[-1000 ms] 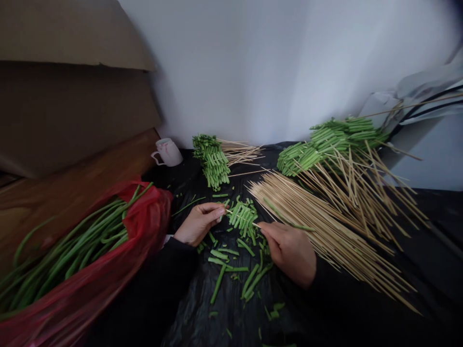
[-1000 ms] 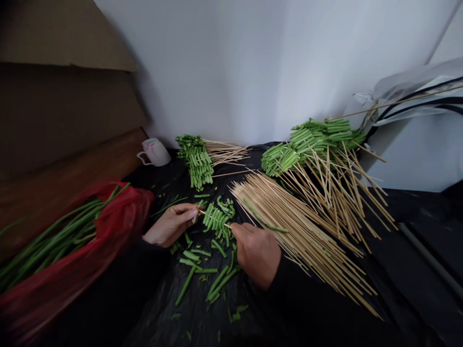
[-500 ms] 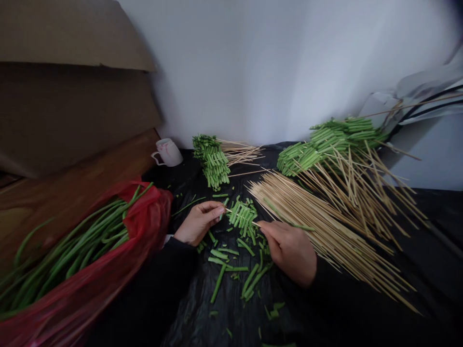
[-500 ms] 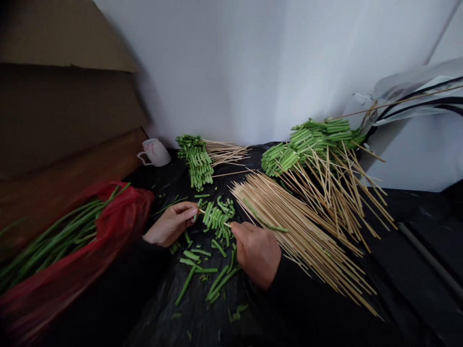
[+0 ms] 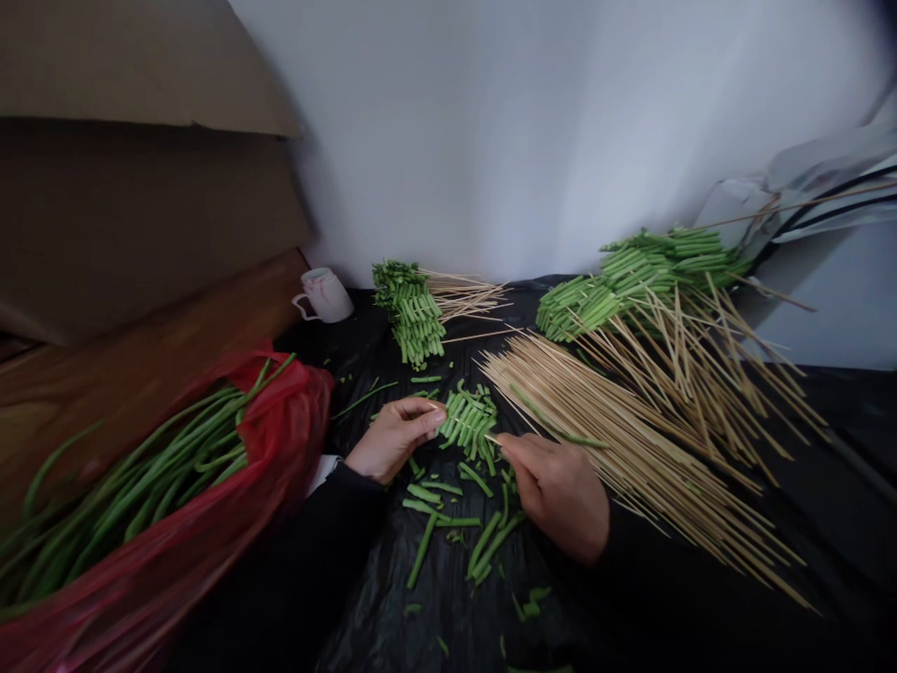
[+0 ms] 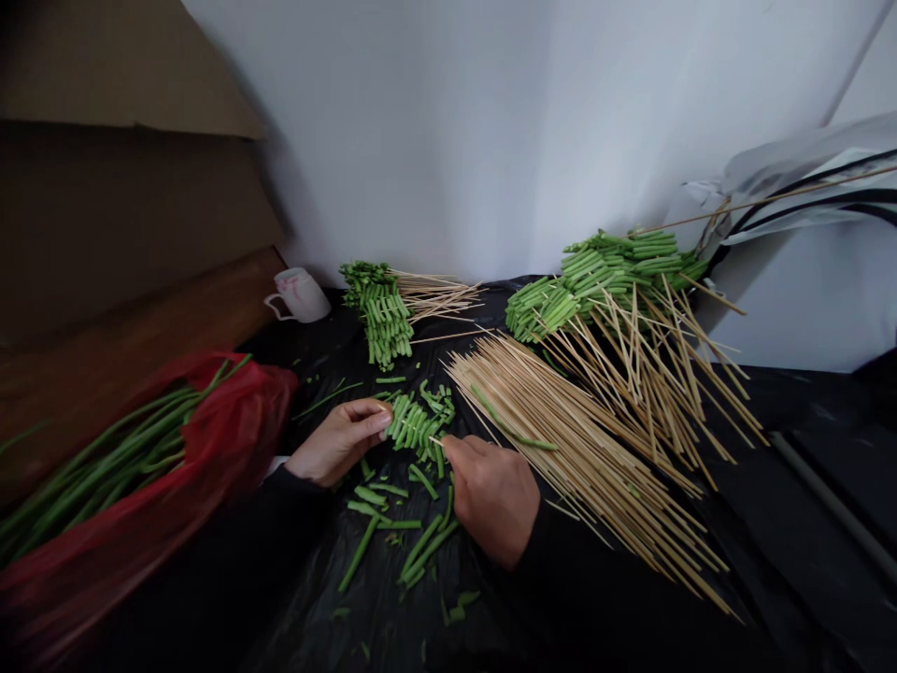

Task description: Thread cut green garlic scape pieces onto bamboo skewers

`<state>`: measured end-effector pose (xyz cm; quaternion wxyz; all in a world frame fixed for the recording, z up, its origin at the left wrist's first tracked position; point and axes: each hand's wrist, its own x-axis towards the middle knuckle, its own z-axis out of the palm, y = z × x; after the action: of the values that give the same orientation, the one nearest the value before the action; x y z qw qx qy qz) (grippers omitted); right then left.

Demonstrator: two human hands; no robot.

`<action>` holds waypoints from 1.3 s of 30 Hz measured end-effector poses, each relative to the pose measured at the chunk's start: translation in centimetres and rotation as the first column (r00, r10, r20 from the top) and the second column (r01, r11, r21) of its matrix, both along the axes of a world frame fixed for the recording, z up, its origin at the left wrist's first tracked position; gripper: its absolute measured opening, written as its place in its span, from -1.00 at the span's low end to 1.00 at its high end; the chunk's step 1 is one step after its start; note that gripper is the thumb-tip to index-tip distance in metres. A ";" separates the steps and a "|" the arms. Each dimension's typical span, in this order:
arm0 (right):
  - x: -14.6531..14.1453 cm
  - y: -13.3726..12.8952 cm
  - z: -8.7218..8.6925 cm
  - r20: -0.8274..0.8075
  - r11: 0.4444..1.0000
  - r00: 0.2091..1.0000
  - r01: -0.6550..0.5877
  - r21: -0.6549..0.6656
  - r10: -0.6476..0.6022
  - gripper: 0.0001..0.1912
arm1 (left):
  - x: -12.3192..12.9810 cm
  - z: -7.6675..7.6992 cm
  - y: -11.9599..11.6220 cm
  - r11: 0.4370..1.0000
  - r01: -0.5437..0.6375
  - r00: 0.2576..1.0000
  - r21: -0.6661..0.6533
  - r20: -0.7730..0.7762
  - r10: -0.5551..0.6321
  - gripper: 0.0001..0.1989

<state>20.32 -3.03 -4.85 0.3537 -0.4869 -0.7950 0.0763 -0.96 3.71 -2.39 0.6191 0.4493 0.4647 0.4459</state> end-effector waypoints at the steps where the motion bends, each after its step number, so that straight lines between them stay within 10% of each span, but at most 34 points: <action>1: 0.0 0.0 0.0 0.000 1.000 1.000 0.002 -0.003 -0.002 -0.67 | 0.1 0.1 -0.1 1.000 0.000 1.000 -0.005 0.010 0.000 -0.72; 9: 0.6 0.7 0.3 -0.013 0.999 1.000 0.026 0.021 -0.025 -0.67 | -1.0 0.5 0.5 0.998 -0.018 0.999 0.053 -0.031 0.020 -0.68; 15: 0.9 0.8 0.6 -0.040 0.998 0.998 0.057 0.041 -0.055 -0.68 | -3.0 0.5 1.6 0.927 -0.201 0.902 0.316 -0.310 0.301 -0.76; 27: 0.9 0.6 0.6 -0.032 0.999 0.999 0.043 0.015 -0.043 -0.68 | -4.3 -0.7 2.1 0.886 0.119 0.536 0.449 -0.780 0.324 -0.81; 33: 0.9 0.7 0.4 -0.011 0.998 0.999 0.051 0.027 -0.051 -0.69 | -4.1 -0.8 2.0 0.882 0.171 0.515 0.439 -0.803 0.300 -0.93; 39: 0.8 0.8 0.3 -0.014 0.997 0.999 0.050 0.053 -0.049 -0.69 | -3.7 -0.6 2.0 0.833 0.036 0.685 0.553 -0.620 0.382 -0.81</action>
<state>21.11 -2.27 -4.54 0.3733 -0.4964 -0.7822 0.0492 -4.65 5.71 -2.98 0.1981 0.6879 0.5683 0.4057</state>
